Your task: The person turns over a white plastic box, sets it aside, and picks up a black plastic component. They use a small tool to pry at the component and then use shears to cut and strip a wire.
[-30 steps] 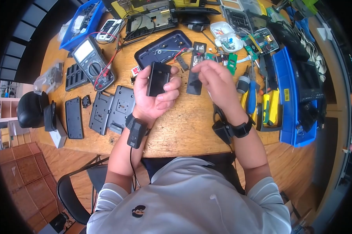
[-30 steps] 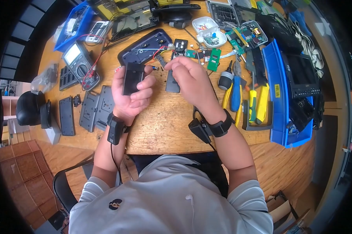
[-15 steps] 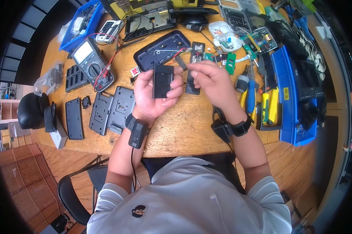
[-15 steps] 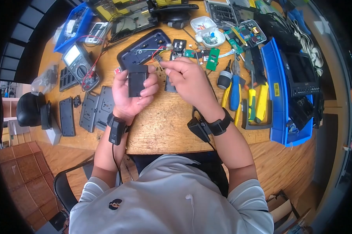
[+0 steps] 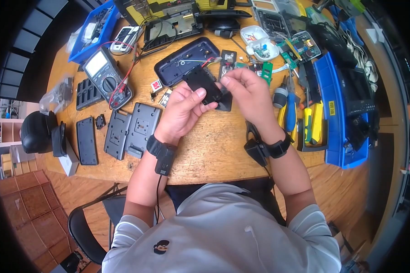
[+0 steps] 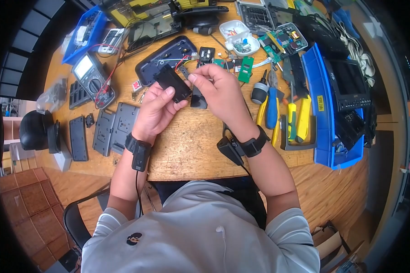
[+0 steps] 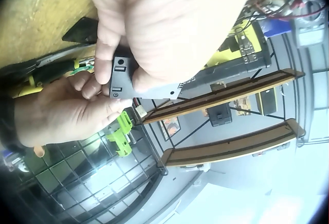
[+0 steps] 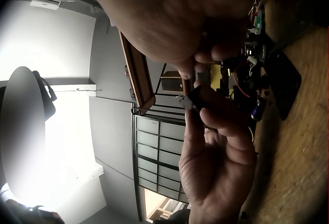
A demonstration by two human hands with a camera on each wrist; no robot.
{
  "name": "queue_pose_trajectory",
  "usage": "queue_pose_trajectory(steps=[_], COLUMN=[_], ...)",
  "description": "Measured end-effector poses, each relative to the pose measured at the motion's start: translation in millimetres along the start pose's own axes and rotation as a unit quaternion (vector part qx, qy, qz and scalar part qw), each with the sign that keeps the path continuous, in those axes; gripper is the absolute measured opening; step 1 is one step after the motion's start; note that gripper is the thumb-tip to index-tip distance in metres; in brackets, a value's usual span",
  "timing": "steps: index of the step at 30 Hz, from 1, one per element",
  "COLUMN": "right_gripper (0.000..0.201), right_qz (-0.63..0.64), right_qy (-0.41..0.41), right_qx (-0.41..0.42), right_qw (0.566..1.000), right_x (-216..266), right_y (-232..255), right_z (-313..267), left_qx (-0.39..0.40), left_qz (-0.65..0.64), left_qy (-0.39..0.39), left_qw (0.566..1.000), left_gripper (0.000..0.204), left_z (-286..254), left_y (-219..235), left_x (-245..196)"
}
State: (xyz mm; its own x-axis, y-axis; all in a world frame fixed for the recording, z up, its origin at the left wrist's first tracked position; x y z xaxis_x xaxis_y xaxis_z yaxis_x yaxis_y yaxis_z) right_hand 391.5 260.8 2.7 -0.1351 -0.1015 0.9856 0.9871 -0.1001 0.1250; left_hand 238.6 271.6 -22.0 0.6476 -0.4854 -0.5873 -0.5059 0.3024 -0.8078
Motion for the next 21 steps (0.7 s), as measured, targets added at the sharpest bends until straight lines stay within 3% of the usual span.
queue_pose_trajectory(steps=[5, 10, 12, 16, 21], right_gripper=[0.019, 0.026, 0.026, 0.025, 0.02], right_qz=[-0.008, -0.036, 0.016, 0.042, -0.019], right_qy=[0.018, 0.051, -0.022, -0.033, -0.056], right_qx=[0.001, 0.021, -0.002, -0.015, -0.004], right_qw=[1.0, 0.998, 1.0, 0.998, 0.998], right_x=[-3, 8, 2, 5, 8], right_y=[3, 2, 1, 1, 0], right_z=[1, 0, -1, -3, -5], left_qx=[-0.015, -0.066, -0.065, -0.083, -0.093], left_qz=[0.021, 0.034, 0.044, 0.089, 0.091], left_qy=[0.005, -0.051, -0.063, -0.082, -0.069], left_qw=[1.0, 0.996, 0.995, 0.989, 0.989], left_gripper=[0.023, 0.016, 0.017, 0.017, 0.018], left_z=[1, 0, 1, -2, -2], left_y=[4, 12, 12, 12, 15], left_x=[2, -4, -7, -12, -12])
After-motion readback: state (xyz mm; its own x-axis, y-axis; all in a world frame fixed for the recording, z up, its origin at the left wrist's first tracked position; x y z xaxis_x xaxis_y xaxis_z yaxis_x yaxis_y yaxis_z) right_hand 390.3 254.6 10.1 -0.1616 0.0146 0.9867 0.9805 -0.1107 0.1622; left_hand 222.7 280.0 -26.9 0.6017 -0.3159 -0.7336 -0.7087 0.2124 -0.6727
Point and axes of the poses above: each hand's wrist, its own z-axis towards the middle knuckle, its own y-axis out of the back of the hand, x = y × z, the point moved 8 cm from there along z, towards the middle knuckle, and after that the axes turned 9 degrees about -z, right-handed, at the moved point
